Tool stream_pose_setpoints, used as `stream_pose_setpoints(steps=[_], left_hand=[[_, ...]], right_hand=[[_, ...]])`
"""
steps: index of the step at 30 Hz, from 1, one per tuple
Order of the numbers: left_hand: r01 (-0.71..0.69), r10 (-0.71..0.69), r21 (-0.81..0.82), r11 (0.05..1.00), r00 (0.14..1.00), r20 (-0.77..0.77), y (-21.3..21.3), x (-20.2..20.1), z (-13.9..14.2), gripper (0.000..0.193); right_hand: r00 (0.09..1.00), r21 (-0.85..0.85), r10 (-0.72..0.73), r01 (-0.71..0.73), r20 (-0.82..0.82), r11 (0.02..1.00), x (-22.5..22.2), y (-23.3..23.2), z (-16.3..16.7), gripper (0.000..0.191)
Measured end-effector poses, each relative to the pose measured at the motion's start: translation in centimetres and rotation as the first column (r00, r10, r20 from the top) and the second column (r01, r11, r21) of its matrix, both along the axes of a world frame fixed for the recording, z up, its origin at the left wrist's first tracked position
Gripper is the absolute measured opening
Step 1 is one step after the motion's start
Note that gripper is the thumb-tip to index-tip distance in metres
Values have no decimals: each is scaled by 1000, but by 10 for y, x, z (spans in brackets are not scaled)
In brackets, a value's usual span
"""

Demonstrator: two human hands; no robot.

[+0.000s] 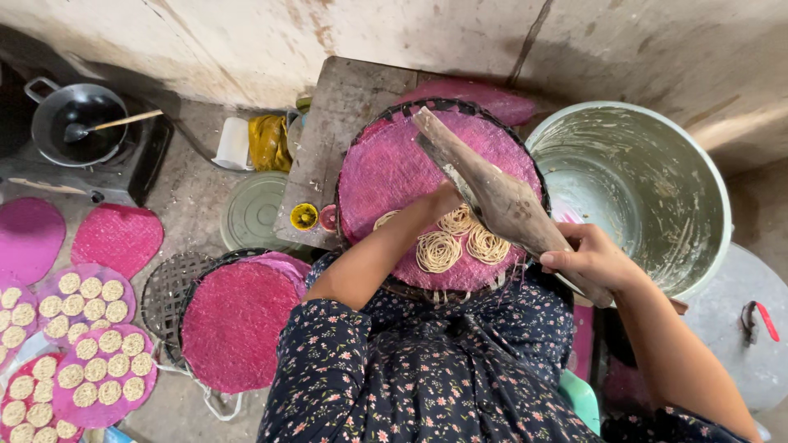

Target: The person sits on a low stool with a tray on their lap and uses a wooden dough press to extrude batter into spiral noodle nests on pink mesh mats. They scoop batter from a basin with a spatula into the press, squeeze the press handle, wipe the press, and cover finished nests with an empty mat.

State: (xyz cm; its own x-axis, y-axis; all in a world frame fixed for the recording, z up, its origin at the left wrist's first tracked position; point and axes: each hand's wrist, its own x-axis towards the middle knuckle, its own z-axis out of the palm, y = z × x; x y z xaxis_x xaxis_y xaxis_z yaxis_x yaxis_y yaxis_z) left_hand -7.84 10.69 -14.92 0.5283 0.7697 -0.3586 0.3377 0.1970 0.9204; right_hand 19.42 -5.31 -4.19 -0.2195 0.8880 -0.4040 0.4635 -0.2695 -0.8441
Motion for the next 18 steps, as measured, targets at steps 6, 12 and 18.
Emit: stream_pose_setpoints(steps=[6, 12, 18], left_hand=[[79, -70, 42, 996, 981, -181, -12, -3, -18, 78], [165, -76, 190, 968, 911, -405, -31, -20, 39, 85], [-211, 314, -235, 949, 707, 634, 13, -45, 109, 100]], right_hand=[[995, 54, -57, 61, -84, 997, 1, 0, -6, 69], [979, 62, -186, 192, -87, 979, -3, 7, -2, 58], [926, 37, -116, 138, -360, 990, -12, 17, -9, 65]])
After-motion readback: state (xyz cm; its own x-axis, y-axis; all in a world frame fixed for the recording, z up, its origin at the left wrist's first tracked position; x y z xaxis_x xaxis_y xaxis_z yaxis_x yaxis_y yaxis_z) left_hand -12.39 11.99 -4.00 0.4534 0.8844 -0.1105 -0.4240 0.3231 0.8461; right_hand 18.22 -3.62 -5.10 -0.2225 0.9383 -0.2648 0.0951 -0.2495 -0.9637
